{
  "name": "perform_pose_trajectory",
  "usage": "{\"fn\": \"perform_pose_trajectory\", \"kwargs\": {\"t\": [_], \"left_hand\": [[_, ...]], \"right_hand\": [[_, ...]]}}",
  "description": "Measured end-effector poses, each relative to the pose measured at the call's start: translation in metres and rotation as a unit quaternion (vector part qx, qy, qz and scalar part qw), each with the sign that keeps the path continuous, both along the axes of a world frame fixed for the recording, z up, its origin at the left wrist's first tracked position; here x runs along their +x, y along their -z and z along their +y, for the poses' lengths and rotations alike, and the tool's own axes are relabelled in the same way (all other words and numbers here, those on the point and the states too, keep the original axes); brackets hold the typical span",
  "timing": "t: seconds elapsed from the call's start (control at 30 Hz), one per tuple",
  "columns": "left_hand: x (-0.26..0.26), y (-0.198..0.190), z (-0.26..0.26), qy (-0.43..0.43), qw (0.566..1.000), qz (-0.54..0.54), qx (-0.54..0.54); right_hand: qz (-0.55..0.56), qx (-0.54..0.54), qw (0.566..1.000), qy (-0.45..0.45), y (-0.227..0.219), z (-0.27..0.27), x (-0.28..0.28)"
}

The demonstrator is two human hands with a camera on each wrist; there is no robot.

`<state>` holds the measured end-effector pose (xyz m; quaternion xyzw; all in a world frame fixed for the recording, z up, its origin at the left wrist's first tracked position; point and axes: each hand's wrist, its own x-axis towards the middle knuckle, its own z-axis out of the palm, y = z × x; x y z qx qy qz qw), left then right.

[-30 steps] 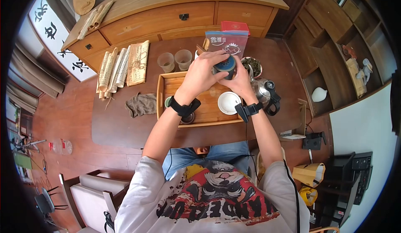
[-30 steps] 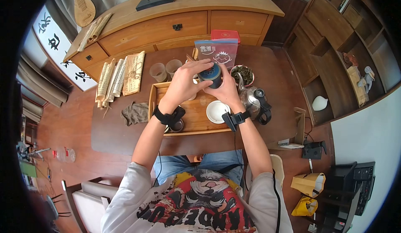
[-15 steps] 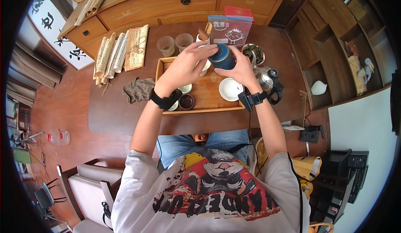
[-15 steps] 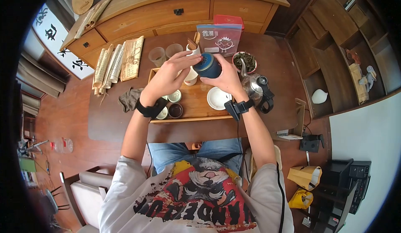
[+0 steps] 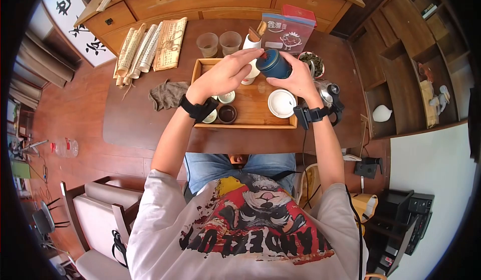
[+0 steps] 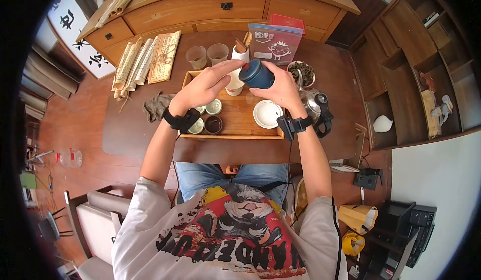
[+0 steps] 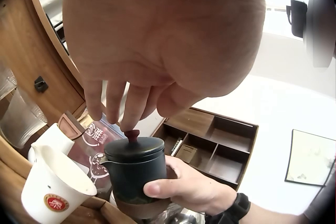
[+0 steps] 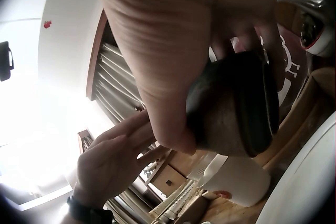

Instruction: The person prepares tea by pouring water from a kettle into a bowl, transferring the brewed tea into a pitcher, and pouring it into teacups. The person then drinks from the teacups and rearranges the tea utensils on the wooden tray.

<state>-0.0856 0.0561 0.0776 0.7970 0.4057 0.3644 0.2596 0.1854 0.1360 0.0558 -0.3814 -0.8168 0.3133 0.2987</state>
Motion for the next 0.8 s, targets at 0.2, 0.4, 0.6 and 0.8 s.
{"fn": "perform_pose_trajectory", "kwargs": {"t": [0.2,0.4,0.6,0.8], "left_hand": [[-0.005,0.003,0.001,0.002,1.0,0.002,0.001],[-0.005,0.014,0.005,-0.016,0.997,-0.05,0.063],[-0.007,0.008,-0.001,-0.034,0.998,-0.047,-0.032],[-0.008,0.015,0.002,-0.03,0.998,-0.059,0.006]], "right_hand": [[-0.037,0.007,0.999,-0.023,-0.009,0.009,0.001],[-0.085,-0.025,0.996,-0.026,-0.022,0.014,-0.006],[-0.105,-0.016,0.993,-0.047,-0.024,0.024,-0.008],[-0.124,-0.014,0.991,-0.05,-0.035,0.021,-0.011]]}}
